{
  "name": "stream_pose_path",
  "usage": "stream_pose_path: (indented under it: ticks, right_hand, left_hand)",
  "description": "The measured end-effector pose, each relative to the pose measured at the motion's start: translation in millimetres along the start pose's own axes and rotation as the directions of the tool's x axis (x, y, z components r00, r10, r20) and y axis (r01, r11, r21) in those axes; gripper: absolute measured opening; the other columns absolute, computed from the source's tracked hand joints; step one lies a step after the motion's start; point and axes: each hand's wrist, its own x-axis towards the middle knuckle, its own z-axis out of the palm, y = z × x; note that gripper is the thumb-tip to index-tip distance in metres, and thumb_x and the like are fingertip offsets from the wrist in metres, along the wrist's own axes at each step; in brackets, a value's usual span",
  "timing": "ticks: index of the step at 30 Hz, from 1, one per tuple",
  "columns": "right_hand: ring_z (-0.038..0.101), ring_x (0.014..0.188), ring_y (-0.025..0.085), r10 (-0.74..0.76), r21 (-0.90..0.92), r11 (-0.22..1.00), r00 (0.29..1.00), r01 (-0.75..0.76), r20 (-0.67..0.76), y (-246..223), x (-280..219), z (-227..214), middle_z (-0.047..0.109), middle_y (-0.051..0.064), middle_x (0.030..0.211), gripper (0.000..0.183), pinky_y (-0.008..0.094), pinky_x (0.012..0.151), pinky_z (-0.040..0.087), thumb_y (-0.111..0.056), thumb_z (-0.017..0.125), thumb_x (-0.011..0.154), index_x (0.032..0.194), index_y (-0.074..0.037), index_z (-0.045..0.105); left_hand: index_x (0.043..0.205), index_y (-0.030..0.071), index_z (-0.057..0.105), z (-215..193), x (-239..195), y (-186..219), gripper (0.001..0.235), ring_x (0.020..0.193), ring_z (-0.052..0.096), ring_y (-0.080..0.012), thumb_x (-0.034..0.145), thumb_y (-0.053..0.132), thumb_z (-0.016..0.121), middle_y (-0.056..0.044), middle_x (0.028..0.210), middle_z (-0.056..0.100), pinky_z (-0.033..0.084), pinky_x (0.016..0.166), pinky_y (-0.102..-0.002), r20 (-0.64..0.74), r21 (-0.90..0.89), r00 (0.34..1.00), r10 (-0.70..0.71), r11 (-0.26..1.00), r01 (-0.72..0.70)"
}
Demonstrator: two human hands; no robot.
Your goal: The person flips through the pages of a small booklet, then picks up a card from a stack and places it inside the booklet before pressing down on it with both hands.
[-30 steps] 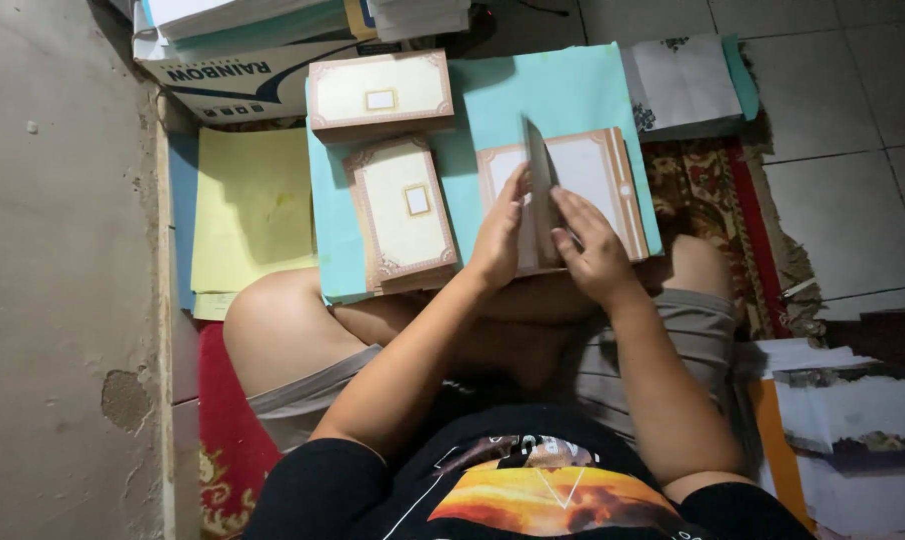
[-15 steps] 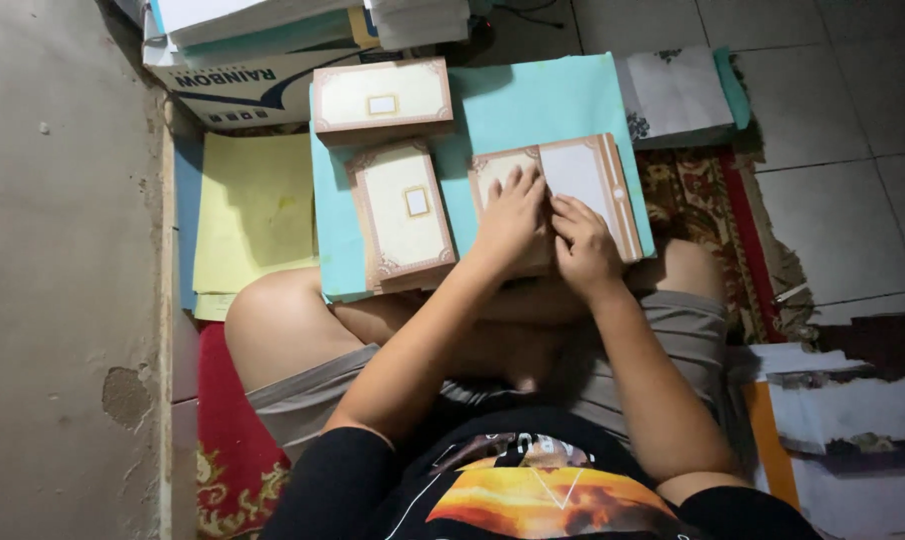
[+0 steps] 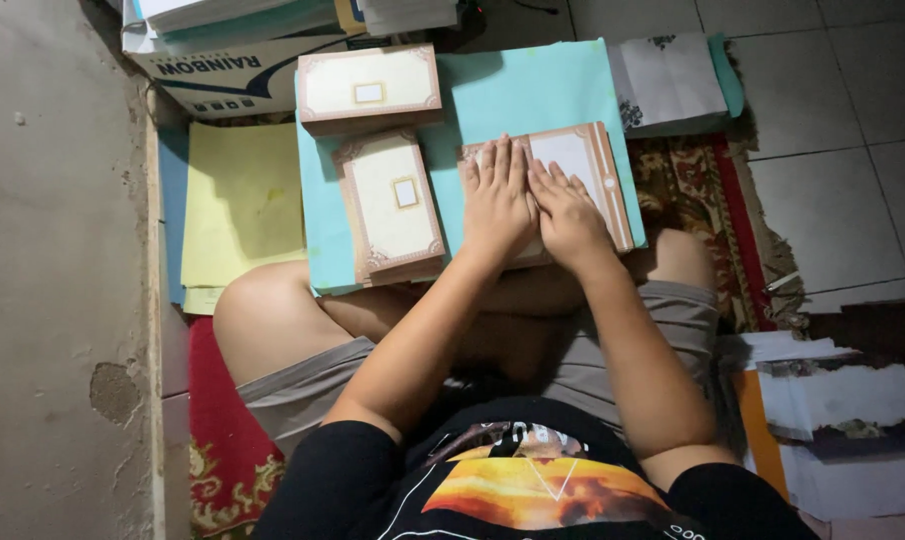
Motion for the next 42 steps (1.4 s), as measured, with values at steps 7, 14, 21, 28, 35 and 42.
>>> stream_pose_path:
  ticks: [7, 14, 21, 28, 35, 42]
  right_hand:
    - [0.040, 0.150, 0.032, 0.013, -0.020, 1.000, 0.999, -0.012, 0.048, -11.9, -40.4, -8.6, 0.042, 0.007, 0.165, 0.064, 0.052, 0.122, 0.030, -0.007, 0.048, 0.094, 0.158, -0.015, 0.047]
    - [0.039, 0.151, 0.031, -0.007, -0.032, 0.999, 0.996, 0.010, 0.087, 2.2, -13.3, 0.0, 0.041, 0.006, 0.166, 0.064, 0.052, 0.121, 0.031, -0.009, 0.046, 0.095, 0.158, -0.015, 0.045]
    - [0.041, 0.149, 0.033, -0.127, -0.030, 0.991, 0.991, 0.128, 0.035, 29.9, 63.1, 28.7, 0.044, 0.010, 0.163, 0.066, 0.053, 0.119, 0.034, -0.002, 0.046, 0.091, 0.156, -0.009, 0.048]
    - [0.035, 0.152, 0.034, -0.072, -0.075, 0.995, 0.997, 0.070, -0.032, 4.0, 31.9, 13.8, 0.037, 0.015, 0.167, 0.067, 0.052, 0.123, 0.028, -0.008, 0.049, 0.093, 0.160, -0.006, 0.042]
    - [0.036, 0.151, 0.037, -0.023, -0.112, 0.994, 0.998, 0.016, -0.057, -16.9, -41.5, 6.5, 0.036, 0.019, 0.166, 0.064, 0.051, 0.120, 0.030, -0.006, 0.040, 0.095, 0.159, -0.003, 0.040]
    - [0.034, 0.153, 0.034, -0.037, -0.136, 0.990, 0.996, 0.026, -0.080, -13.5, -60.0, 10.7, 0.034, 0.017, 0.167, 0.061, 0.048, 0.123, 0.026, -0.011, 0.039, 0.098, 0.158, -0.003, 0.040]
  left_hand:
    - [0.159, 0.004, 0.036, 5.5, -1.7, -4.6, 0.073, 0.156, 0.025, -0.0380, 0.092, 0.031, 0.050, -0.020, 0.167, 0.030, 0.009, 0.126, -0.056, -0.031, 0.038, 0.999, -0.004, 0.999, 0.006]
    - [0.158, 0.002, 0.038, 30.9, 1.5, -12.7, 0.077, 0.155, 0.029, -0.0377, 0.087, 0.030, 0.051, -0.020, 0.166, 0.032, 0.011, 0.126, -0.057, -0.102, 0.033, 0.995, -0.011, 0.999, 0.015]
    - [0.156, 0.001, 0.040, 45.9, 6.0, -19.8, 0.071, 0.153, 0.032, -0.0344, 0.090, 0.027, 0.047, -0.019, 0.165, 0.036, 0.013, 0.126, -0.054, -0.177, 0.046, 0.984, -0.004, 0.999, 0.012]
    - [0.155, 0.005, 0.043, 35.7, 1.9, -14.9, 0.073, 0.153, 0.034, -0.0311, 0.086, 0.029, 0.050, -0.015, 0.164, 0.039, 0.013, 0.126, -0.053, -0.200, 0.062, 0.980, -0.013, 0.998, 0.026]
    - [0.153, 0.006, 0.047, 44.6, 5.6, -17.7, 0.072, 0.151, 0.037, -0.0310, 0.087, 0.032, 0.053, -0.014, 0.162, 0.043, 0.017, 0.125, -0.053, -0.256, 0.095, 0.967, -0.005, 0.995, 0.031]
    - [0.161, 0.022, 0.035, 4.2, -1.4, -3.8, 0.069, 0.156, 0.024, -0.0399, 0.096, 0.041, 0.046, -0.011, 0.168, 0.032, 0.008, 0.122, -0.068, 0.093, 0.132, 0.993, 0.074, 0.988, -0.086]
